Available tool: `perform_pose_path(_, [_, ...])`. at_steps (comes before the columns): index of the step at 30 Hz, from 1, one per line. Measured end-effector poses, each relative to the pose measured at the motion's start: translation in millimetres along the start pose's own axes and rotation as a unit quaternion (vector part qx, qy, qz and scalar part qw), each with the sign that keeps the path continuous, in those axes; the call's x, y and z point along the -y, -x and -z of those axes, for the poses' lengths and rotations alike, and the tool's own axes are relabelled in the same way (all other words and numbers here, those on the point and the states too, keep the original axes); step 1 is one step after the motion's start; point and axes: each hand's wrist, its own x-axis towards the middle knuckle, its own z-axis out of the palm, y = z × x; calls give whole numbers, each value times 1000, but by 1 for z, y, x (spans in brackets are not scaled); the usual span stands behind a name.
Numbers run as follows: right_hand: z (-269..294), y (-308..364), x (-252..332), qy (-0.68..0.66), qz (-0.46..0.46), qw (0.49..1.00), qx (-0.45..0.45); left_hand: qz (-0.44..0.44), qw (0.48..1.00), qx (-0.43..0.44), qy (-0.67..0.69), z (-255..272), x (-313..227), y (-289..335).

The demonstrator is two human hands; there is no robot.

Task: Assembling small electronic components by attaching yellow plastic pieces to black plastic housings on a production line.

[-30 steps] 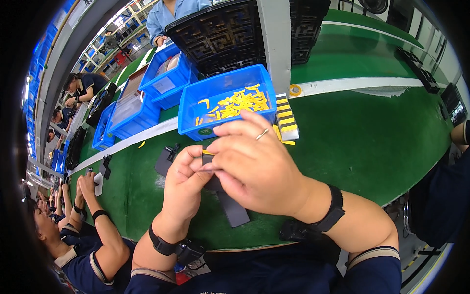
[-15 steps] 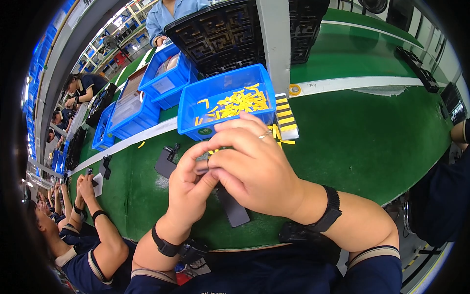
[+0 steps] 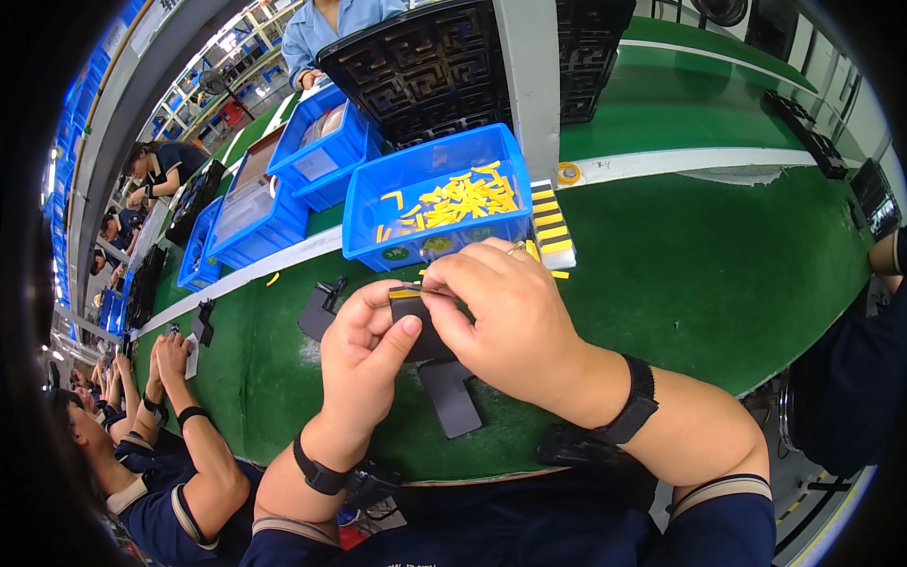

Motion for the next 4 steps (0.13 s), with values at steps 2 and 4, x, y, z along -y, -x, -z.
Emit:
perform_pose_path(2, [0,0,1,23,14,1000,-12,-19,998,-9,-54,-3,1,2])
perform_pose_path(4, [-1,0,2,44,29,998,-24,-35,989,-20,-140,-3,0,4])
